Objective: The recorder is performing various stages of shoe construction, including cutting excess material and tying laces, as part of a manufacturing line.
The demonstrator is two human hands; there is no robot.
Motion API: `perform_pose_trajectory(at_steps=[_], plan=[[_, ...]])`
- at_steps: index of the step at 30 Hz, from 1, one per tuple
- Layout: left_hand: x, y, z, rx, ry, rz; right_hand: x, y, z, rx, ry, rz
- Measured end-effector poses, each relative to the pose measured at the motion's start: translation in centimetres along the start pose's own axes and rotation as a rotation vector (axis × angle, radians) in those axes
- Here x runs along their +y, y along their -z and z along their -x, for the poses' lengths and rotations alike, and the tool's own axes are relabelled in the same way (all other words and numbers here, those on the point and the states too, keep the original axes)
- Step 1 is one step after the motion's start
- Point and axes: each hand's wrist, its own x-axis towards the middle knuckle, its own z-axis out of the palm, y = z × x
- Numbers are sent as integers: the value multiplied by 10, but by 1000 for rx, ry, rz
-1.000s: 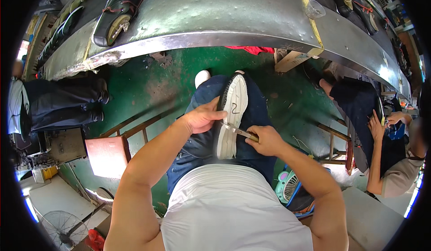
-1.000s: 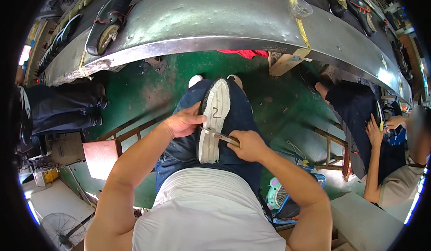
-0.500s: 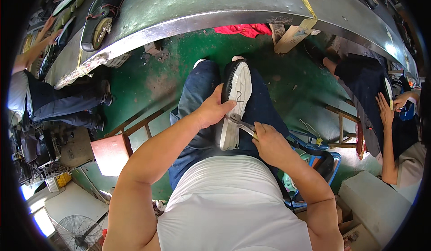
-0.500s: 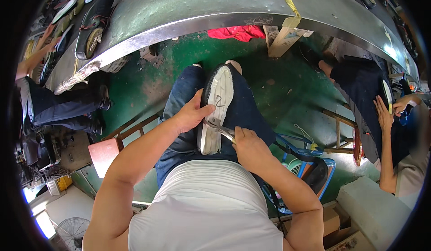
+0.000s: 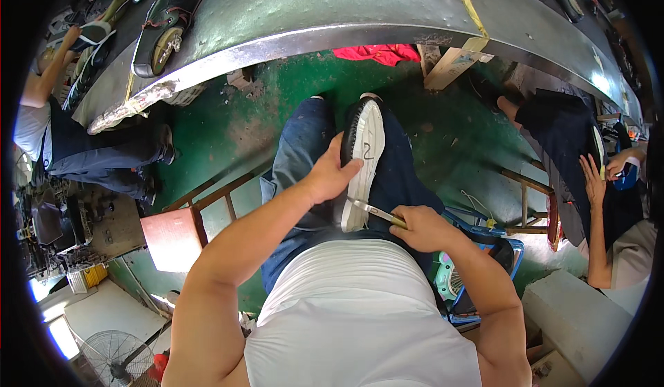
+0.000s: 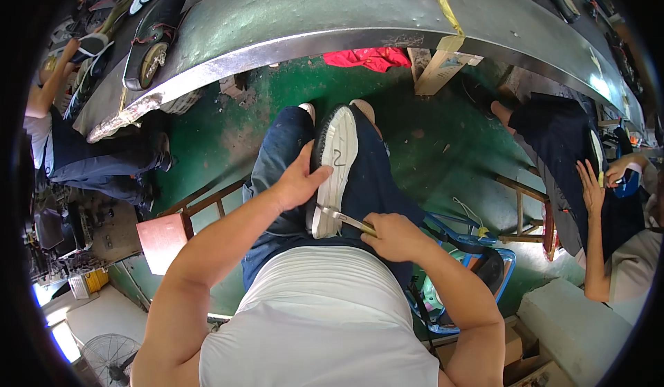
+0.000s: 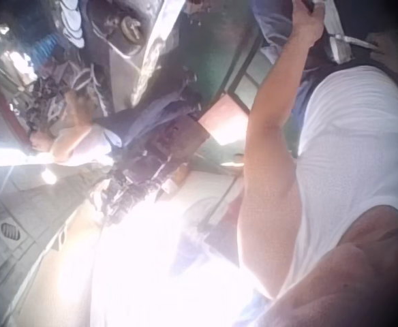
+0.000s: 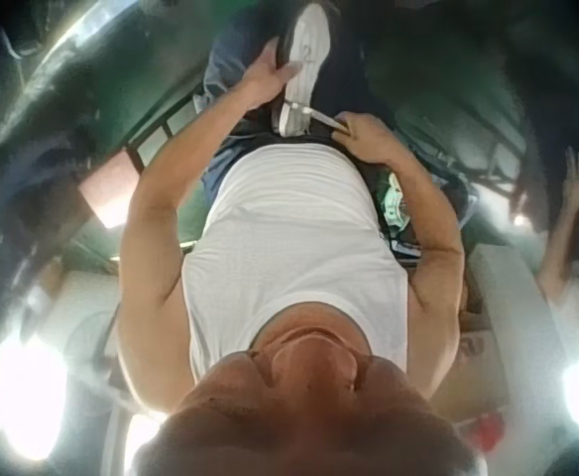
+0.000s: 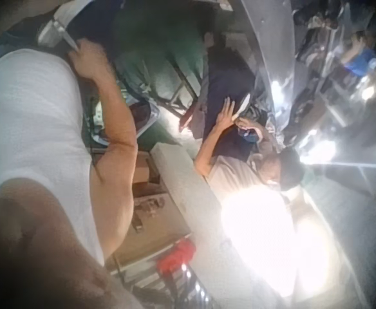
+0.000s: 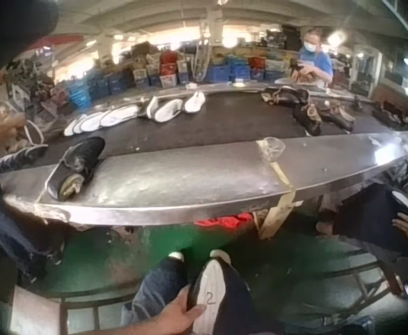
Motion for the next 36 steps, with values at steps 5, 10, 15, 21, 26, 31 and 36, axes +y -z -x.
perform_pose_trajectory(at_steps=[5, 10, 15, 21, 26, 31, 36], plan=[[-33, -10, 21, -119, -104, 157, 0, -16, 9, 51, -37, 41], [-24, -28, 23, 87, -85, 102, -22, -26, 21, 204, -19, 338], [-26, -31, 17, 115, -98, 103, -16, -12, 15, 26, -43, 183], [-14, -15, 23, 16, 40, 404, -25, -28, 24, 139, 19, 364], [-20, -15, 22, -8, -9, 419, -23, -26, 13, 112, -8, 327], [-26, -17, 26, 14, -60, 277, -27, -28, 26, 102, 0, 302], [-32, -15, 51, -84, -86, -100, -15, -26, 29, -87, -195, 252]])
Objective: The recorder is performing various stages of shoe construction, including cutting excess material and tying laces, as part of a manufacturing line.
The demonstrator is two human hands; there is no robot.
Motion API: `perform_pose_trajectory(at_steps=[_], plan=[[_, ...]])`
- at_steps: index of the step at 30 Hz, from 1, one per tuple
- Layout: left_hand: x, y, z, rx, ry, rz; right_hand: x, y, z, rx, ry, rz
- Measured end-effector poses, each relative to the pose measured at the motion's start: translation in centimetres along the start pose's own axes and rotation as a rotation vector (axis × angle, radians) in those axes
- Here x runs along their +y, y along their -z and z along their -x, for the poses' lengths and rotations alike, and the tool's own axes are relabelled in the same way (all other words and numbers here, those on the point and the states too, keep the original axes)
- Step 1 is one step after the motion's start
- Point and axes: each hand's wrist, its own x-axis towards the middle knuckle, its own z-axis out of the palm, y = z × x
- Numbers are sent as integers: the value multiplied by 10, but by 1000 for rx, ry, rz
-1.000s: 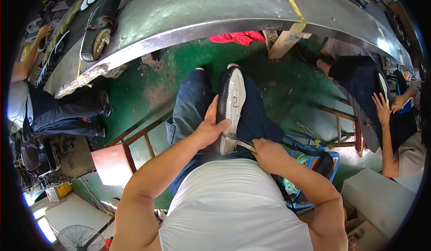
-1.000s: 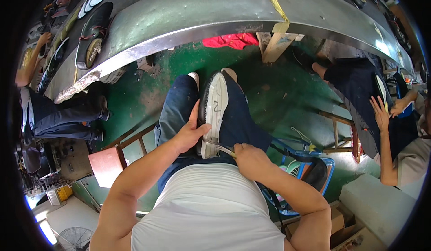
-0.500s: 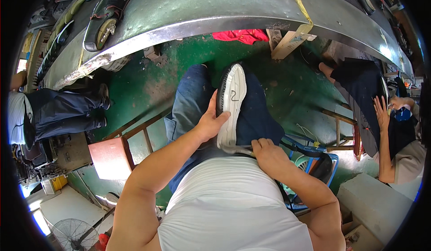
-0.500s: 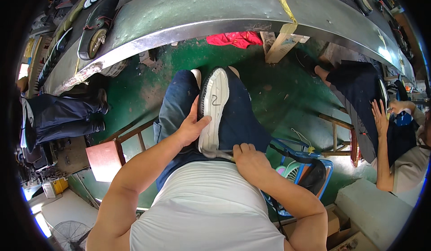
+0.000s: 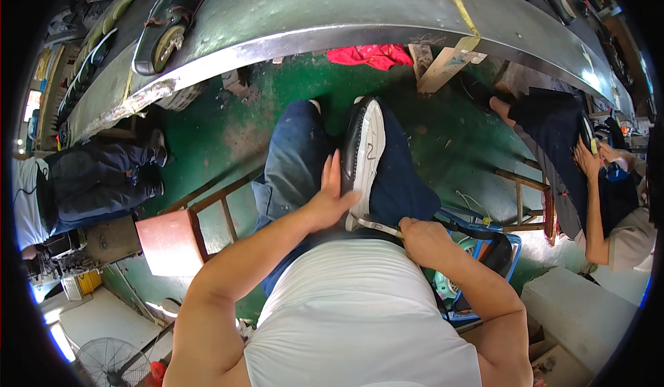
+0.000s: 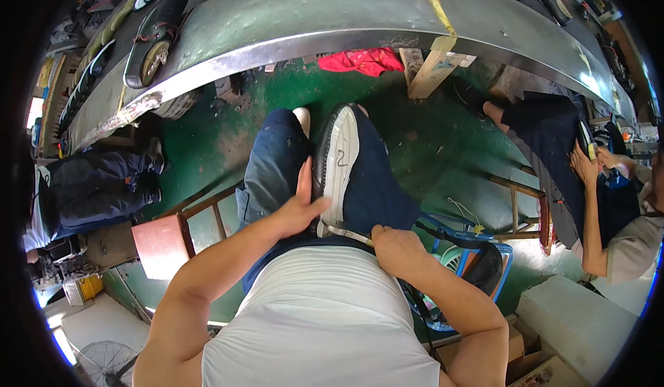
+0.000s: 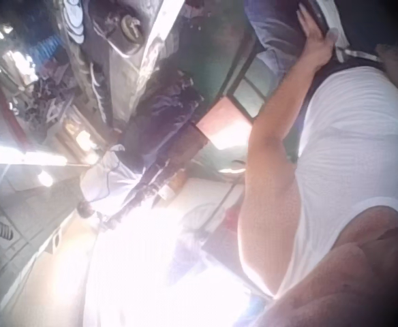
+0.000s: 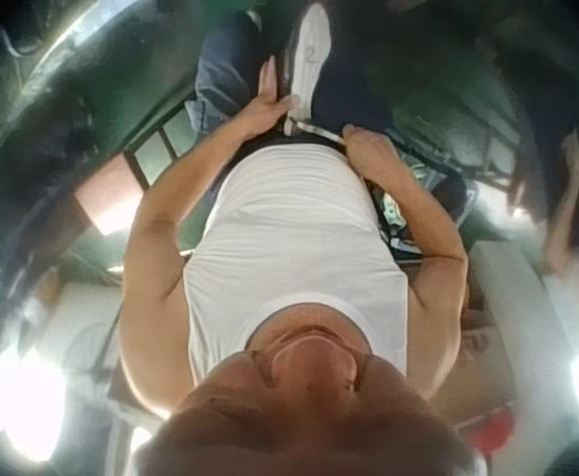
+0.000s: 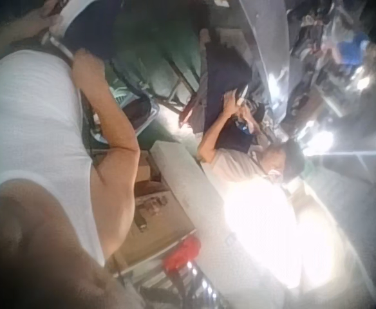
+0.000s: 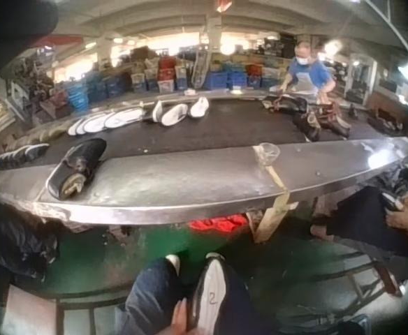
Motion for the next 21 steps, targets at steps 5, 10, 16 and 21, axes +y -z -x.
perform_pose_trajectory(at_steps=[5, 10, 16, 21], plan=[[-3, -9, 7, 37, -1, 33, 21, 33, -2, -163, 116, -325], [-2, -6, 5, 68, -23, -63, -15, 34, -15, 126, 69, -482], [-11, 6, 6, -113, -21, 183, -9, 41, -45, 393, 225, -450], [-1, 12, 2, -59, 20, 23, 14, 55, -76, 171, 52, -563]])
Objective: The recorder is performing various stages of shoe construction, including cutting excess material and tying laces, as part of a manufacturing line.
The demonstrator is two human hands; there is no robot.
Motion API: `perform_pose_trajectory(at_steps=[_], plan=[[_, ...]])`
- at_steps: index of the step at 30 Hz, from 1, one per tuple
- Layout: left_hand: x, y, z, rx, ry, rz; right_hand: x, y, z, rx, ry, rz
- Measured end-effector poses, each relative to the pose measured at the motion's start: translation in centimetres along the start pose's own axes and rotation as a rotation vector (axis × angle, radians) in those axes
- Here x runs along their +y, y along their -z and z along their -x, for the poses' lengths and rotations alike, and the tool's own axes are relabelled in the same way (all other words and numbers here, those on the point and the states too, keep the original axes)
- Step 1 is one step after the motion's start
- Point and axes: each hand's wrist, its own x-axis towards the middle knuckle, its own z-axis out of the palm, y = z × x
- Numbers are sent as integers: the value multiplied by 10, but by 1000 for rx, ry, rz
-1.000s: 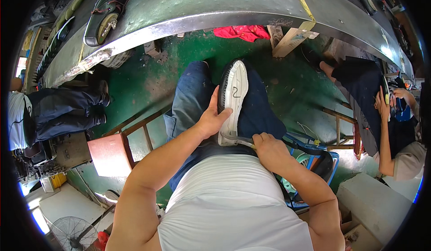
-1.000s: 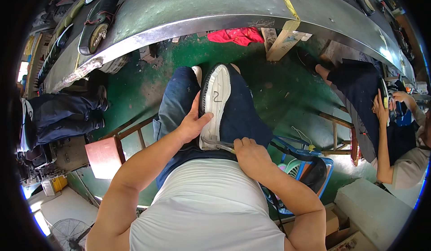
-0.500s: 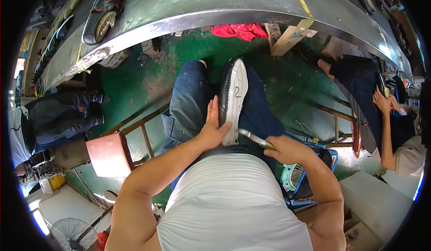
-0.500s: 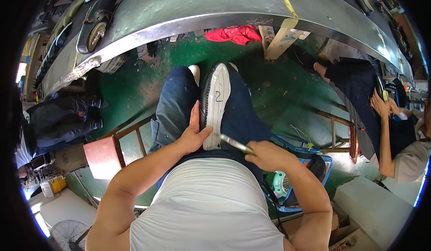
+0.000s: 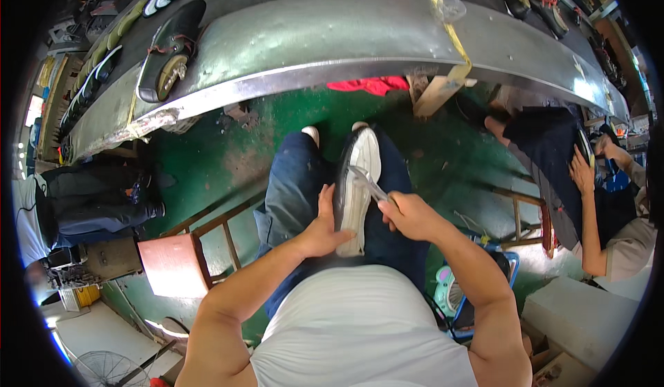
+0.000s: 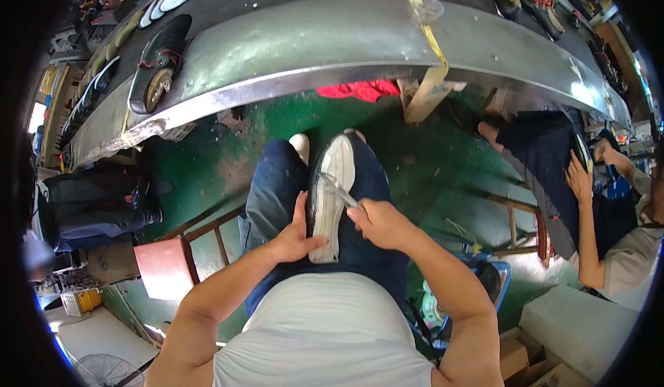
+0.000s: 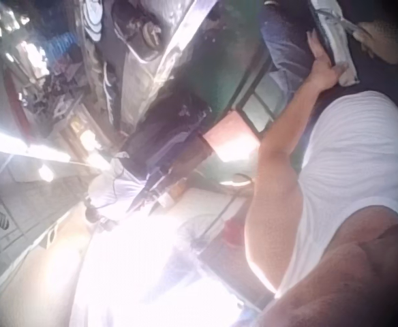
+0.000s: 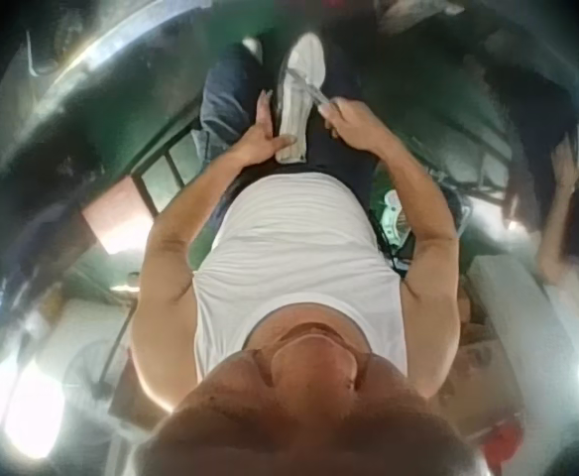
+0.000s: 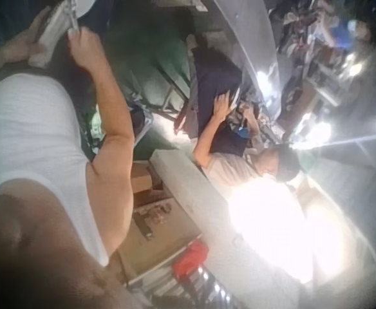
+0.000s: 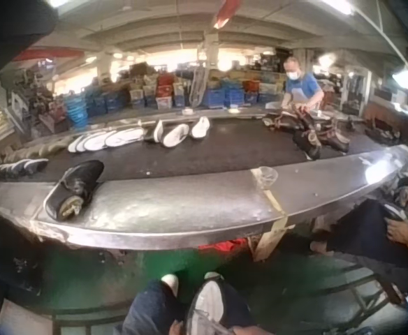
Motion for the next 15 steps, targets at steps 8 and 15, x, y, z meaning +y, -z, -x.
perform_pose_trajectory(at_steps=[8, 15], plan=[[10, 12, -45, 131, -92, 164, -4, -2, -10, 251, 124, 113], [34, 34, -72, 106, 41, 218, -19, 43, -36, 281, 165, -180]])
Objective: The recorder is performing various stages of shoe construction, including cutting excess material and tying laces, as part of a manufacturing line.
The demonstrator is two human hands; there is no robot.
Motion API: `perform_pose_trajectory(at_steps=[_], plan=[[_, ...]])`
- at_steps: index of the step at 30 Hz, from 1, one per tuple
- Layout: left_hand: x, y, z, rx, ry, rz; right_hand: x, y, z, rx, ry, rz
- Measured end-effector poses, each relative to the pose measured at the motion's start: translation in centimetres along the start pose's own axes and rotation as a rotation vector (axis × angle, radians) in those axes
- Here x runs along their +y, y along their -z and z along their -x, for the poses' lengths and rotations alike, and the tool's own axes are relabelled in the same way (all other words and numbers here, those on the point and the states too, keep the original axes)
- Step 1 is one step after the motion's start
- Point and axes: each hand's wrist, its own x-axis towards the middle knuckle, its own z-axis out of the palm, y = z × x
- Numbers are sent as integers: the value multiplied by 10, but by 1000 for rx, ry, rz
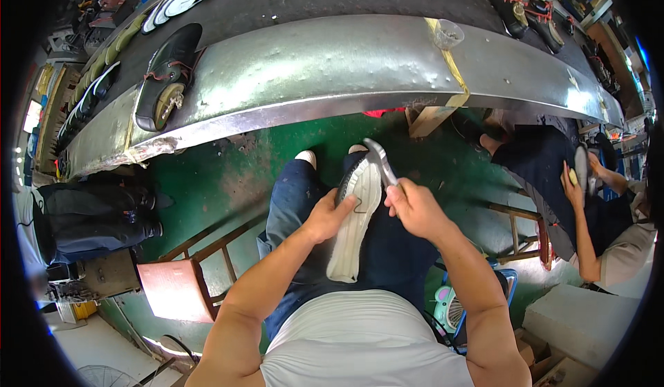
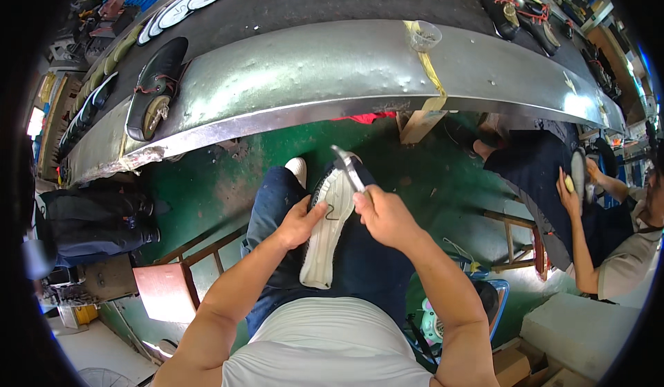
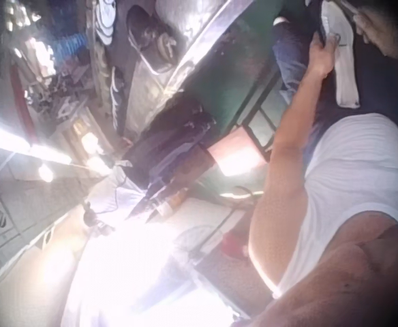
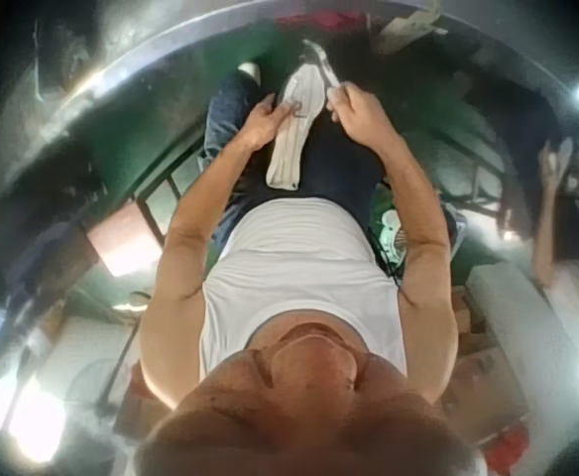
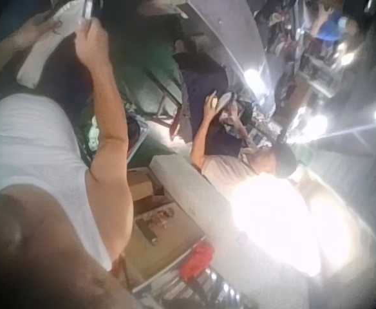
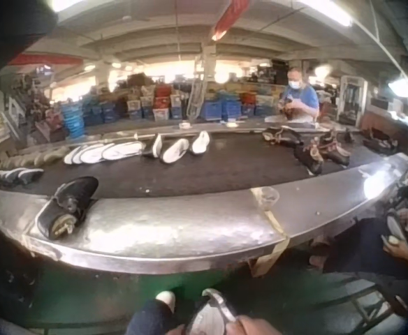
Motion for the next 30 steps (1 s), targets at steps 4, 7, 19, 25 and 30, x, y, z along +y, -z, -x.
perform_pose_trajectory(at_steps=[4, 7, 19, 25, 30], plan=[[18, 12, 19, -65, 24, 794, -39, 42, -30, 260, 103, 401], [9, 21, 16, -107, 8, 1023, -78, 72, -67, 442, 163, 806], [-18, 10, 0, 12, 351, 1163, -6, -23, -30, 94, 193, 35], [-15, 28, 61, -63, 357, 945, 36, -59, 15, -111, 203, 101], [14, 67, 104, 43, 175, 725, 16, -45, 1, -227, 107, 36]])
